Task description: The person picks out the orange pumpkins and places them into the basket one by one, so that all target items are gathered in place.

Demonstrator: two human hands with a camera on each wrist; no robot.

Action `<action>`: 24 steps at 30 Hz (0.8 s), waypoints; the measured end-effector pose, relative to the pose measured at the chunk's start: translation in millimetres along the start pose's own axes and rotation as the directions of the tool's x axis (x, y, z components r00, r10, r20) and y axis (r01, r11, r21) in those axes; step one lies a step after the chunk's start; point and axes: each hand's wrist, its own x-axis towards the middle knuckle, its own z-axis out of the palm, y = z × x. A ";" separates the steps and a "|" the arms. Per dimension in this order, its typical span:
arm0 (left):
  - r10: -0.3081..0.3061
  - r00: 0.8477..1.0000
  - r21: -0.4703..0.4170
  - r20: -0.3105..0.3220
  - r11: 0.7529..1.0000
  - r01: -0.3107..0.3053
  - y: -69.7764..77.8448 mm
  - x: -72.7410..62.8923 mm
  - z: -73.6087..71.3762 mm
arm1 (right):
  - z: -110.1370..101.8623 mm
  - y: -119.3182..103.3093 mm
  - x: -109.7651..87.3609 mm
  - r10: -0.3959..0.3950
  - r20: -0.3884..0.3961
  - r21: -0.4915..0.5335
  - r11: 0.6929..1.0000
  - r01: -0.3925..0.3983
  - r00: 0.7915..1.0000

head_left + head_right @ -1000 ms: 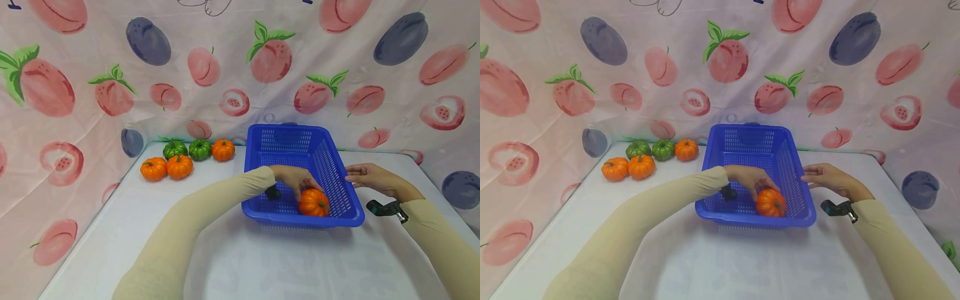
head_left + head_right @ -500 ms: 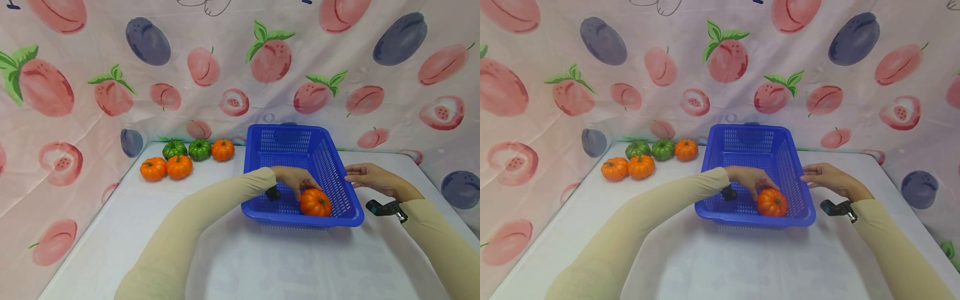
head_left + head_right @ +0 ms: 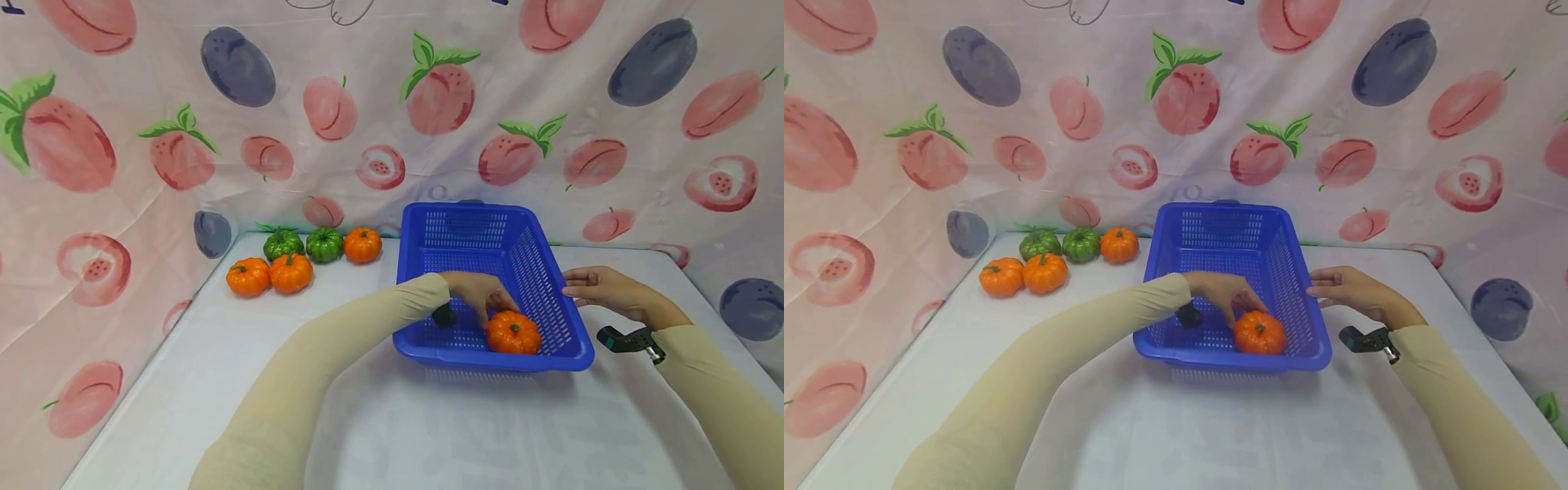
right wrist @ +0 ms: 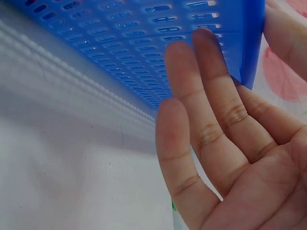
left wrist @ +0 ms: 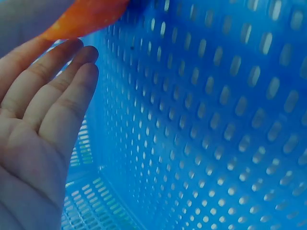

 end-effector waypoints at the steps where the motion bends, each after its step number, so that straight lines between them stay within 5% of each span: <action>1: -0.005 1.000 -0.012 -0.002 1.000 0.005 -0.3 -1.0 -1.3 | 0.1 -0.3 0.0 0.001 0.000 0.000 1.000 -0.001 1.000; 7: -0.011 1.000 -0.068 -0.016 0.998 0.010 -1.9 -8.4 -10.7 | 0.4 -1.9 -0.4 0.003 0.000 -0.001 1.000 -0.003 1.000; 24: -0.009 0.995 -0.057 -0.097 0.998 0.004 -1.3 -31.6 -29.1 | 0.4 0.2 0.3 -0.001 0.003 0.002 1.000 0.001 1.000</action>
